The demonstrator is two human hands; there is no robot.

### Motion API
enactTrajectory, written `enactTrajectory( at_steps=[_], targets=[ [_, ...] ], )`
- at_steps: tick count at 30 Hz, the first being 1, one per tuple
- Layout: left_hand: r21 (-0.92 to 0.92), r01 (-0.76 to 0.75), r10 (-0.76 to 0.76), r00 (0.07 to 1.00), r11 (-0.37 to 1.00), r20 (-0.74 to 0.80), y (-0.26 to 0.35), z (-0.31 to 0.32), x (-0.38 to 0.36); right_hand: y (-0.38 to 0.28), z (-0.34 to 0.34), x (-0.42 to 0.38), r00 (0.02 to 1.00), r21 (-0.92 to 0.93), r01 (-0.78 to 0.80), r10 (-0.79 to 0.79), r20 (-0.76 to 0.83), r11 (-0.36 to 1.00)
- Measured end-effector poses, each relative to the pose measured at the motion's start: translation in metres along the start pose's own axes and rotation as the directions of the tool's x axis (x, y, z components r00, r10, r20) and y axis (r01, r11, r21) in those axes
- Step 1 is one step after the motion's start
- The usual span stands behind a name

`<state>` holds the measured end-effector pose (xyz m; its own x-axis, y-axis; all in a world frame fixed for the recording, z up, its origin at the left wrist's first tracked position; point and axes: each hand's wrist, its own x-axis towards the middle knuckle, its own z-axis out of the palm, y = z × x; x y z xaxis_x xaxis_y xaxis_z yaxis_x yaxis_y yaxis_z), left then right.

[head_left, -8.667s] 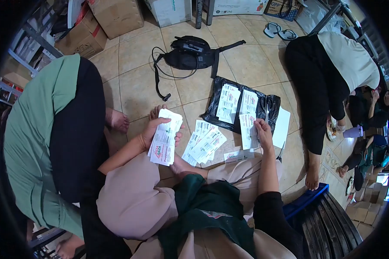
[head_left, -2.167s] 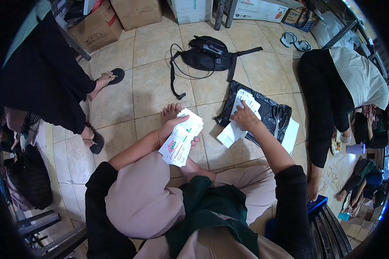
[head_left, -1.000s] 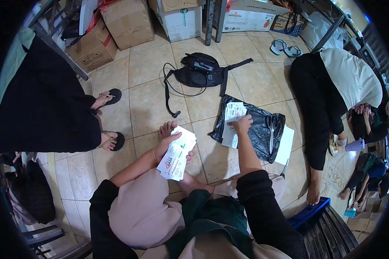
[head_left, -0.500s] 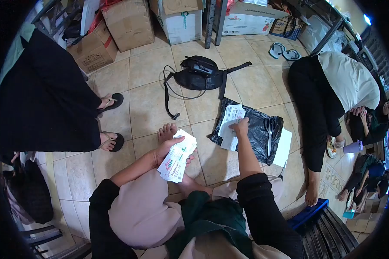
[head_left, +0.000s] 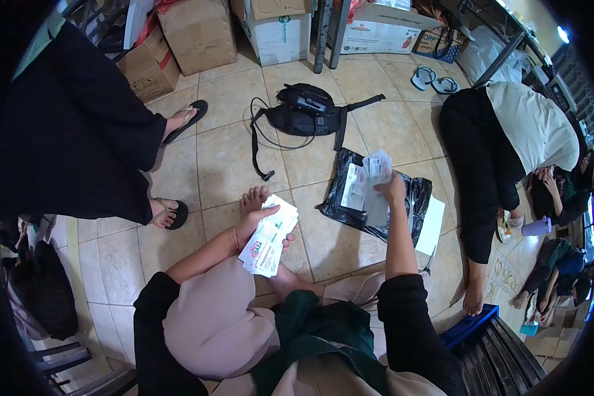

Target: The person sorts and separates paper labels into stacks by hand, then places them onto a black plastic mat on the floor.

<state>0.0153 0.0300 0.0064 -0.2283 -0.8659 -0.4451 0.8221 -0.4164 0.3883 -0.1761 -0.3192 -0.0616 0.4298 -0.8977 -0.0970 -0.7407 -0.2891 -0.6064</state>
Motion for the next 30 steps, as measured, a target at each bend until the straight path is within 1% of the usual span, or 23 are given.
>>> enactTrajectory(
  at_steps=[1, 3, 4, 5, 6, 7, 8, 9, 10, 11, 13, 14, 16, 18, 20, 21, 22, 24, 25, 27, 28, 30],
  targets=[
    [-0.016, 0.016, -0.016, 1.0, 1.0, -0.004, 0.0, 0.0, 0.0, -0.013, -0.013, -0.006, 1.0, -0.003, -0.006, 0.006, -0.002, 1.0],
    [-0.027, 0.032, -0.032, 0.999, 0.999, -0.001, 0.002, 0.001, 0.003, -0.038, -0.025, -0.016, 0.989, -0.282, -0.076, 0.037, -0.144, 0.956],
    [-0.02, 0.028, -0.028, 1.0, 0.999, 0.001, 0.002, 0.001, 0.004, -0.023, -0.017, -0.008, 0.988, -0.282, -0.078, 0.037, -0.147, 0.956],
    [-0.013, 0.022, -0.022, 1.0, 1.0, 0.001, 0.001, 0.002, 0.004, -0.006, -0.001, -0.001, 0.997, 0.002, 0.023, -0.022, -0.08, 1.0],
    [-0.011, 0.021, -0.021, 1.0, 1.0, 0.002, 0.001, 0.003, 0.004, 0.012, 0.019, 0.007, 0.994, 0.292, 0.105, -0.1, -0.032, 0.951],
    [-0.022, 0.021, -0.021, 1.0, 1.0, -0.011, 0.001, 0.004, 0.003, 0.021, 0.039, 0.009, 0.999, 0.463, 0.016, -0.031, 0.026, 0.886],
    [-0.033, 0.022, -0.023, 0.999, 0.999, -0.024, 0.001, 0.004, 0.003, 0.024, 0.059, 0.006, 1.0, 0.516, -0.022, 0.014, 0.021, 0.857],
    [-0.029, 0.025, -0.026, 0.999, 0.999, -0.025, 0.0, 0.004, 0.003, 0.031, 0.084, 0.003, 0.996, 0.364, -0.054, 0.077, -0.05, 0.93],
    [-0.033, 0.024, -0.026, 0.999, 0.999, -0.036, 0.0, 0.003, 0.002, 0.022, 0.095, -0.006, 0.983, 0.205, -0.101, 0.13, -0.131, 0.974],
    [-0.034, 0.024, -0.025, 0.999, 0.999, -0.046, 0.0, 0.002, 0.002, 0.016, 0.102, -0.014, 0.982, 0.212, -0.104, 0.134, -0.135, 0.972],
    [-0.052, 0.03, -0.032, 0.999, 0.998, -0.025, 0.001, 0.004, 0.001, -0.02, 0.09, -0.037, 0.91, 0.052, -0.384, 0.387, -0.15, 0.922],
    [-0.08, 0.034, -0.035, 0.999, 0.996, -0.003, 0.001, 0.005, 0.001, -0.024, 0.092, -0.037, 0.907, 0.054, -0.389, 0.393, -0.153, 0.92],
    [-0.094, 0.046, -0.048, 0.999, 0.994, -0.012, 0.001, 0.006, 0.001, -0.026, 0.094, -0.035, 0.909, -0.048, -0.404, 0.394, -0.138, 0.914],
    [-0.11, 0.052, -0.055, 0.998, 0.993, -0.018, 0.002, 0.008, 0.002, -0.032, 0.093, -0.035, 0.904, -0.028, -0.411, 0.403, -0.144, 0.911],
    [-0.089, 0.052, -0.057, 0.997, 0.995, -0.049, 0.002, 0.011, 0.001, -0.042, 0.089, -0.037, 0.879, -0.014, -0.444, 0.433, -0.199, 0.896],
    [-0.089, 0.054, -0.058, 0.997, 0.995, -0.044, 0.002, 0.01, 0.001, -0.042, 0.088, -0.035, 0.867, 0.03, -0.467, 0.464, -0.18, 0.884],
    [-0.067, 0.051, -0.054, 0.998, 0.996, -0.038, 0.002, 0.008, 0.002, -0.04, 0.086, -0.034, 0.867, 0.03, -0.466, 0.463, -0.184, 0.884],
    [-0.042, 0.044, -0.045, 0.998, 0.998, -0.033, 0.002, 0.005, 0.003, -0.038, 0.08, -0.033, 0.89, 0.017, -0.446, 0.446, -0.092, 0.895],
    [-0.042, 0.041, -0.041, 0.999, 0.998, -0.02, 0.002, 0.004, 0.002, -0.037, 0.077, -0.031, 0.892, 0.021, -0.442, 0.442, -0.092, 0.897],
    [-0.045, 0.036, -0.036, 0.999, 0.998, -0.007, 0.001, 0.004, 0.001, -0.032, 0.071, -0.03, 0.893, 0.076, -0.45, 0.45, 0.017, 0.89],
    [-0.04, 0.037, -0.038, 0.999, 0.999, -0.024, 0.002, 0.006, 0.0, -0.032, 0.071, -0.031, 0.893, 0.075, -0.449, 0.449, 0.017, 0.89],
    [-0.034, 0.039, -0.04, 0.998, 0.999, -0.037, 0.002, 0.008, 0.0, -0.028, 0.074, -0.03, 0.912, 0.162, -0.394, 0.406, -0.052, 0.905]
  ],
)
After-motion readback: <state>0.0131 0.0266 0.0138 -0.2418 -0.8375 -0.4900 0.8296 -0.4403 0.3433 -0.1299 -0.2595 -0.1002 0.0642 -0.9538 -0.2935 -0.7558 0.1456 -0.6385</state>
